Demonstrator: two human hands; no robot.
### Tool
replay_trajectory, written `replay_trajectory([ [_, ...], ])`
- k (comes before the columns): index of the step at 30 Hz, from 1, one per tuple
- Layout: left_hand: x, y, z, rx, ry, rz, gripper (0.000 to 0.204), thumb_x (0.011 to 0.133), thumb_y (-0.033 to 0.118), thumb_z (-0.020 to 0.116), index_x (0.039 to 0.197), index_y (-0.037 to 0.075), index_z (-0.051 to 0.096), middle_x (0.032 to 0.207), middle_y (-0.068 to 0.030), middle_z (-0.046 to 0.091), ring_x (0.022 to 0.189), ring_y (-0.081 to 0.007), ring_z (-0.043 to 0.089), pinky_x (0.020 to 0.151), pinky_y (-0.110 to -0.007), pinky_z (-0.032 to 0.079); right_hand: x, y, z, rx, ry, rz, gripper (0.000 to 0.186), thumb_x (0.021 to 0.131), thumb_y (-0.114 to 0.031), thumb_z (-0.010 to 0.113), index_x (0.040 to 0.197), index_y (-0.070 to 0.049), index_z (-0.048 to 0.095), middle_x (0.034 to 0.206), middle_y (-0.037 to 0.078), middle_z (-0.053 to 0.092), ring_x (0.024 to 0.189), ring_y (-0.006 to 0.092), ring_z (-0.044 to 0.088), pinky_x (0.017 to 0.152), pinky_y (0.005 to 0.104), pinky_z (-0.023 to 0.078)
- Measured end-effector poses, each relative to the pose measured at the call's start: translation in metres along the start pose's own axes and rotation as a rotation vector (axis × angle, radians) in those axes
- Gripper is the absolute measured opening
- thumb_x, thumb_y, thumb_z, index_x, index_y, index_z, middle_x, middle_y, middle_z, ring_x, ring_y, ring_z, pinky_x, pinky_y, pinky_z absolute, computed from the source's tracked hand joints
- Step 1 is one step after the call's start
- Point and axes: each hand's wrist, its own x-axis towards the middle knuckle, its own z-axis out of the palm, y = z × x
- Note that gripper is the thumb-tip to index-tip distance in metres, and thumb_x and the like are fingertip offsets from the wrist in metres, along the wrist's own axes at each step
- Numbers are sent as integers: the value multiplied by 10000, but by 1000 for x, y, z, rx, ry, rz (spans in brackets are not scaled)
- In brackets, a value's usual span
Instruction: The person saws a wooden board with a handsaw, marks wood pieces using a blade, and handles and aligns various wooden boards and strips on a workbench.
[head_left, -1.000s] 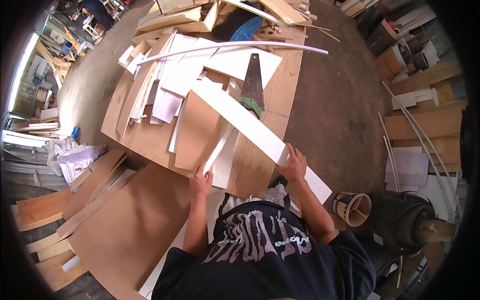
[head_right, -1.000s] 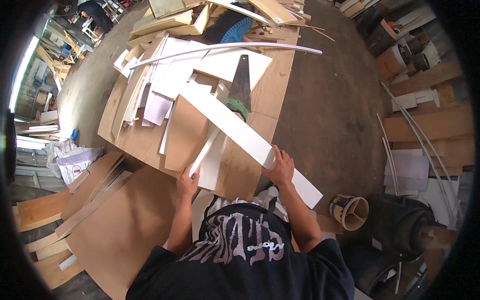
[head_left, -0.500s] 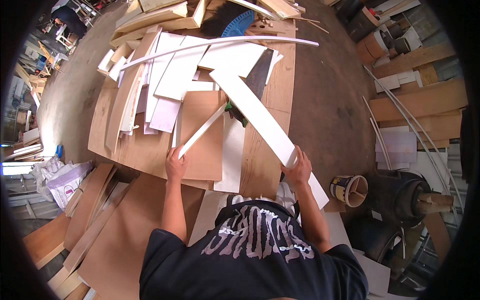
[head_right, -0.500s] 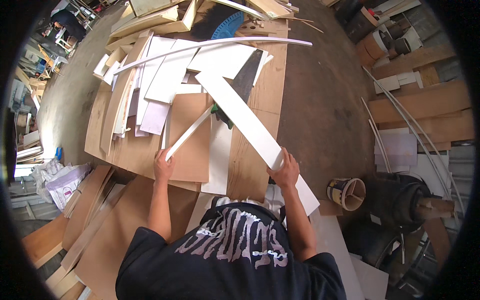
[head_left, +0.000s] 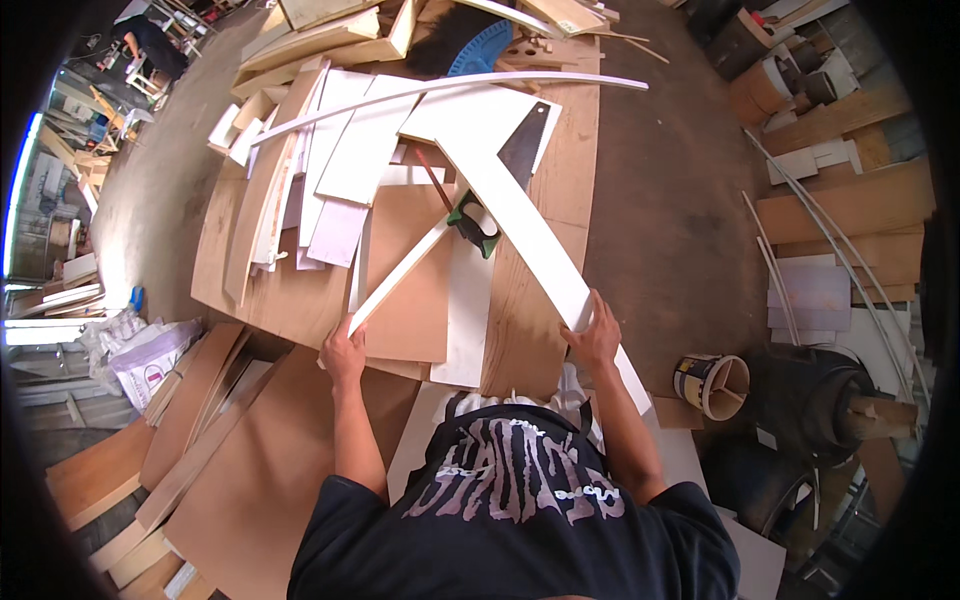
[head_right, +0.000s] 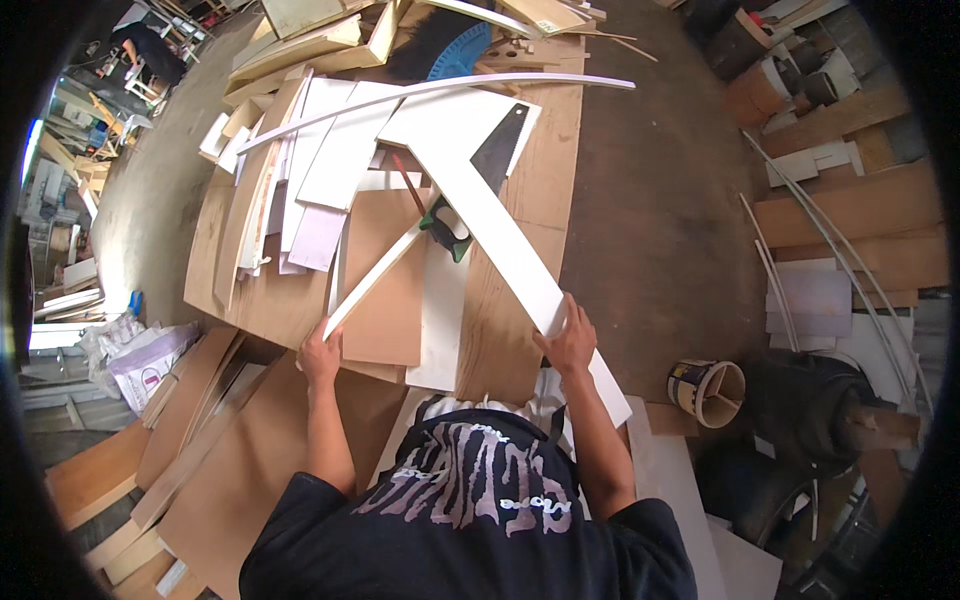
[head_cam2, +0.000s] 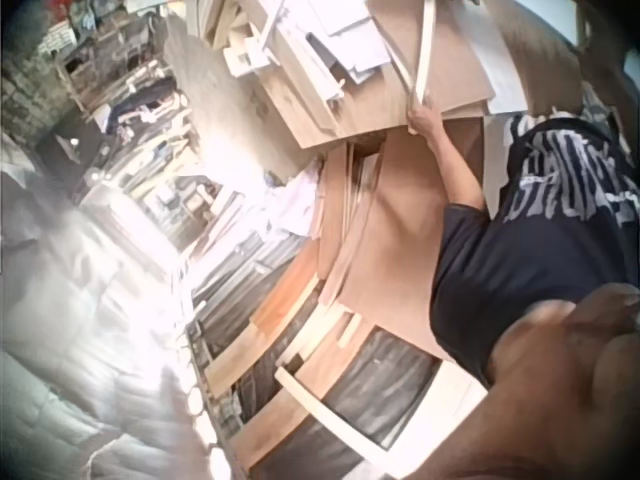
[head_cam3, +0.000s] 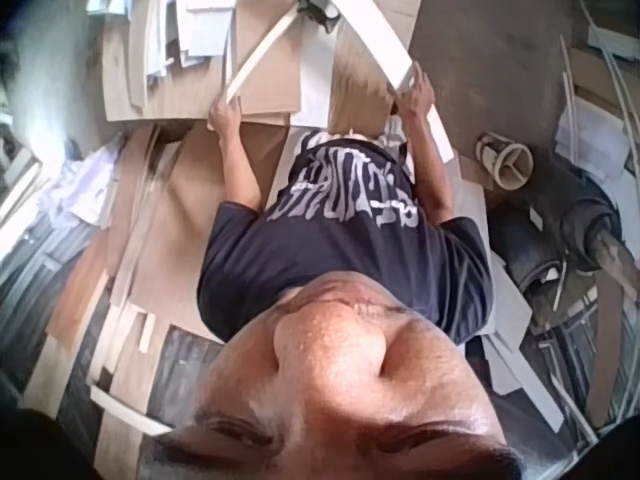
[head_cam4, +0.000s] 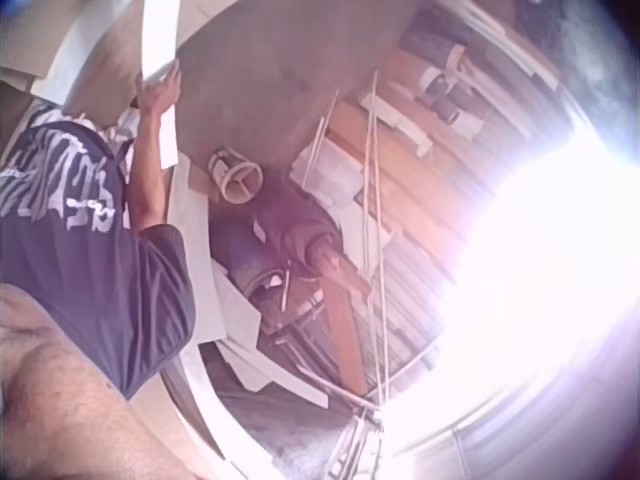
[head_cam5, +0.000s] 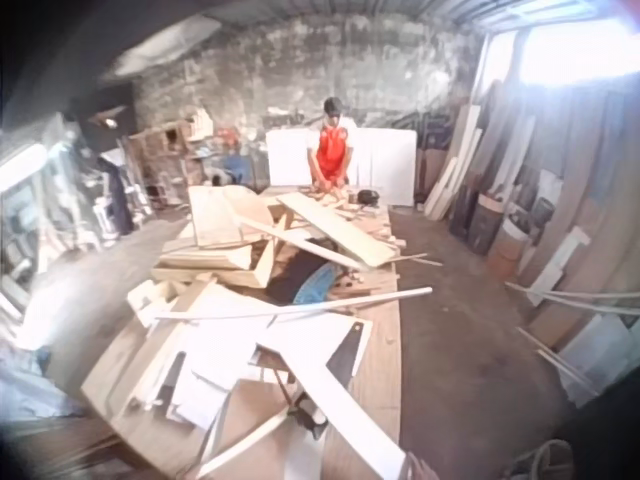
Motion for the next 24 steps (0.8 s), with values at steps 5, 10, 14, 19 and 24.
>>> replay_trajectory([
  [5,-15,-24,-19,-15,31,-66,264,907,270,770,1139,148,736,987,-146,745,930,-409,691,795,-509,534,33,-7,24,29,-94,-30,984,661,-363,912,1503,-99,474,1353,178,615,1228,383,602,1052,475,486],
  [10,4,-68,-30,36,83,46,320,886,289,783,1136,95,739,1020,-163,739,935,-402,689,822,-488,534,36,-30,23,-81,-81,-27,992,661,-374,910,1501,-74,476,1377,175,616,1248,383,603,1059,476,495],
  [14,31,-125,-42,-72,33,80,301,886,247,779,1118,59,741,1024,-184,736,964,-402,690,840,-480,536,38,-63,28,23,-61,77,1000,654,-362,913,1507,-80,473,1392,167,617,1256,382,602,1062,472,496],
  [19,49,-140,-41,-127,-48,81,312,875,245,789,1108,43,741,1012,-183,738,969,-403,698,855,-476,542,25,-89,45,70,134,235,980,676,-354,903,1505,-74,463,1337,175,619,1193,376,624,1019,467,512],
  [24,51,-133,-20,-67,-186,128,470,833,268,815,1225,55,665,1086,-212,721,1025,-423,683,887,-503,539,19,-107,53,31,321,483,935,697,-367,899,1476,-70,476,1284,175,633,1174,389,632,992,491,518],
])
